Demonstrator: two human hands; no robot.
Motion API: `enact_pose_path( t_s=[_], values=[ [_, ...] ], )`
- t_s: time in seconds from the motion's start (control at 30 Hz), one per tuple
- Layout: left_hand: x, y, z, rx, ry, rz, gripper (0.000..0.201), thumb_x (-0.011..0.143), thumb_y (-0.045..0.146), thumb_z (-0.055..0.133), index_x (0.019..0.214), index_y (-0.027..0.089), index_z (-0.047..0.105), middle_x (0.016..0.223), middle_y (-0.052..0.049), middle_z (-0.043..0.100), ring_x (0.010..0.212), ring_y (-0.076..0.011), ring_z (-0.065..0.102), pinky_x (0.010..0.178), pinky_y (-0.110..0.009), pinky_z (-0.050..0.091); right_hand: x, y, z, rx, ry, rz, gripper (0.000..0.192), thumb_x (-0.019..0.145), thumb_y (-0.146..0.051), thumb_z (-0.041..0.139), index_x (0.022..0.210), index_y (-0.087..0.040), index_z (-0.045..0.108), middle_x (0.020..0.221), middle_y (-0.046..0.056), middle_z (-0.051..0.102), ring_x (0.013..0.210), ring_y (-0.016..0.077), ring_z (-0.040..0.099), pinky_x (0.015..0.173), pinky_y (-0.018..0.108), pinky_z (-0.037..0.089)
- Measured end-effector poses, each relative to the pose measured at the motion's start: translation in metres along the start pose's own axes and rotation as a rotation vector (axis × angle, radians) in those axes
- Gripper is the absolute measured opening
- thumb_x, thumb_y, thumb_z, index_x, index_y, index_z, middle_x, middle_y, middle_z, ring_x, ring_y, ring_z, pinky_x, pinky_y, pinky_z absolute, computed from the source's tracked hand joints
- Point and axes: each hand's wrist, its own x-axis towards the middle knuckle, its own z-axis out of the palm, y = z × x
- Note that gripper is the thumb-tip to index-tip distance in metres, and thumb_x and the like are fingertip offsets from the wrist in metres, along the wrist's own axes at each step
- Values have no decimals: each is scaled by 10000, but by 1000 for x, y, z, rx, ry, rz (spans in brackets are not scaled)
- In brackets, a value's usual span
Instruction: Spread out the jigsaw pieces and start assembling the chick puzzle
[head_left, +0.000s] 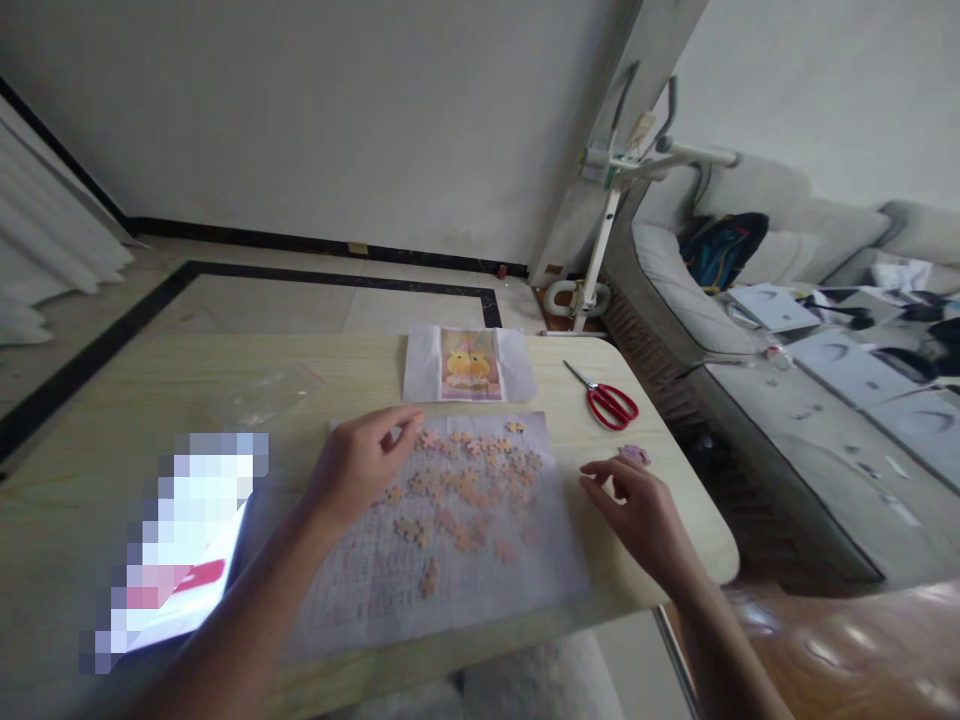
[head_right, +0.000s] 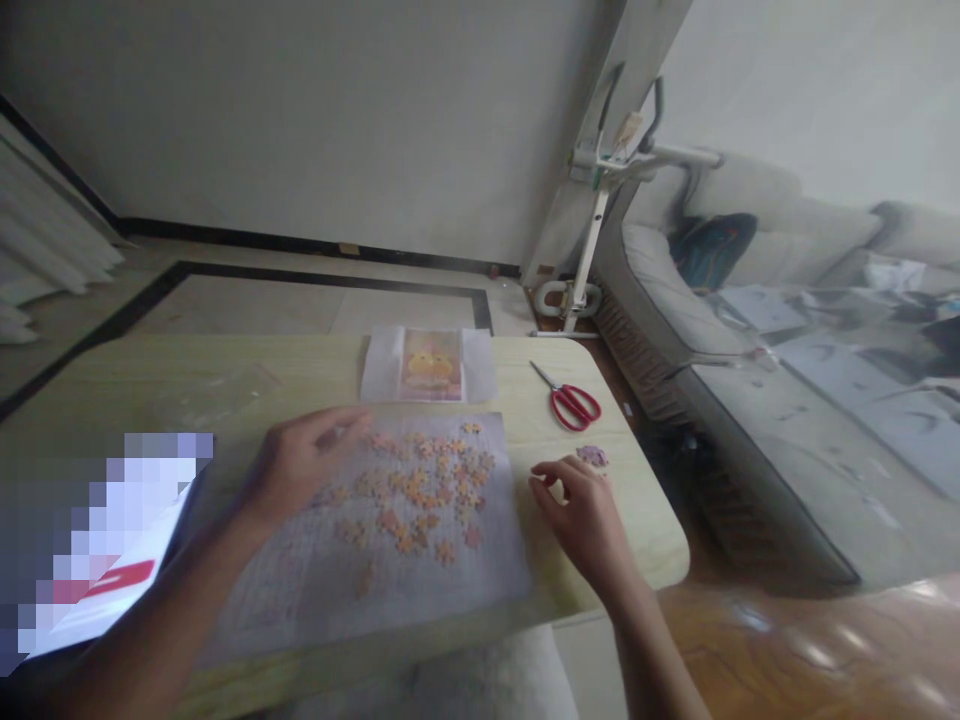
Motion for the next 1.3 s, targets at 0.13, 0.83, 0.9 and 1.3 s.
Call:
enact_pose_path(
  t_s=[0.13,0.83,0.9,1.3],
  values=[
    [0,-1,0,-10,-8,0,223,871,297,581,1024,218,723,904,-26,752,656,-149,656,631,-253,496,11,-29,23,37,-72,-40,170,880,-305,566,927,-216,703,845,62,641,724,195,584,655,315,448],
    [1,0,0,-20,6,-12,224,886,284,566,1035,213,718,908,-30,750,658,-135,650,647,-248,492,21,-73,48,124,-229,-212,142,886,-208,571,948,-219,698,880,49,621,779,178,591,693,294,459],
    [2,-2,0,-21,15,-16,220,882,280,572,1037,216,714,897,-24,749,630,-127,635,635,-245,489,18,-75,45,136,-247,-225,153,890,-188,563,960,-222,695,885,43,619,781,171,591,699,288,461],
    [5,1,-5,-28,120,-38,229,873,276,591,1064,209,699,866,-20,743,584,-110,600,616,-249,478,-41,-41,24,52,-227,-105,222,927,-360,558,1056,-237,692,903,57,598,810,187,608,731,311,493]
  ],
)
